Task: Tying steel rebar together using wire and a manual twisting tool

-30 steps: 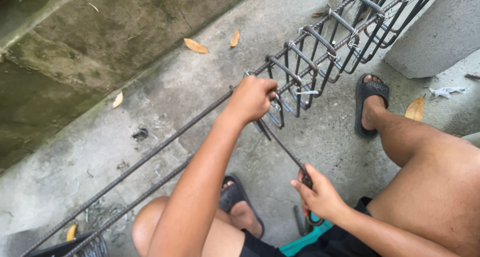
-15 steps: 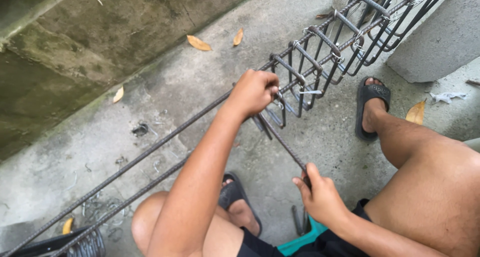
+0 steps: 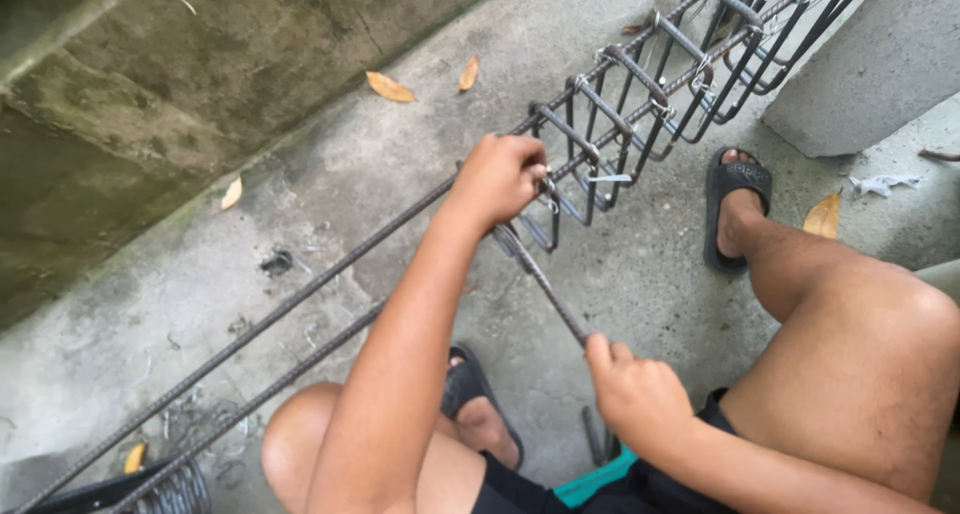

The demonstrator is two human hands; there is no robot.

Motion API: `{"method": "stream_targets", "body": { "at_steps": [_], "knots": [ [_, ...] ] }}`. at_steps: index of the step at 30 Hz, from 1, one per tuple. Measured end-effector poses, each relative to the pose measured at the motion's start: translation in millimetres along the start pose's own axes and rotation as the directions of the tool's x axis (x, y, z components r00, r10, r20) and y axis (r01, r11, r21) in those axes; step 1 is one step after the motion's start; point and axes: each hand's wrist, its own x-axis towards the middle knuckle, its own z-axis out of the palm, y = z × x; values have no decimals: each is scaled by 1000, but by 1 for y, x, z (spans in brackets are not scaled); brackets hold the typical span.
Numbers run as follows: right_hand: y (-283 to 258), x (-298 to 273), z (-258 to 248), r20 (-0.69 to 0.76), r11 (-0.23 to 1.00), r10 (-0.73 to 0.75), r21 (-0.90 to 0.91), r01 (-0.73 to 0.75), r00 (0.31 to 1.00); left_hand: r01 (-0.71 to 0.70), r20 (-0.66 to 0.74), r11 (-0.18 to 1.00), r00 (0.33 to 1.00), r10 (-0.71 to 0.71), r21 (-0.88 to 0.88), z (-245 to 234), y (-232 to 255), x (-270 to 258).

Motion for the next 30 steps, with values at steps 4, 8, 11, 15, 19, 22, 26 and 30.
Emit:
{"method": "stream_targets", "body": {
  "at_steps": [4,8,11,15,19,22,26,30],
  "knots": [
    [45,19,-11,485,41,75,872,-489,871,33,-48,963,998,-47,-267,5,-23,4],
    [74,27,-11,658,-568,-311,450,-689,686,122,14,906,992,-127,-404,0,-22,4],
    [66,27,-4,656,-574,-346,417,-705,670,202,99,865,979,-176,-460,-11,-8,-2],
    [52,26,17,651,-596,-402,347,-724,643,152,72,916,988,-134,-372,-4,-17,-2],
    [51,31,20,495,234,26,842,-487,868,66,45,977,997,-58,-202,5,-23,7],
    [53,30,15,405,622,57,700,-350,912,58,19,994,998,-56,-96,6,-20,5],
    [52,38,-26,357,798,126,518,-309,926,57,-122,992,990,-70,-112,3,-8,1],
    [45,33,-37,320,930,117,297,-217,940,22,-137,992,990,-39,-123,6,-13,4]
  ]
}}
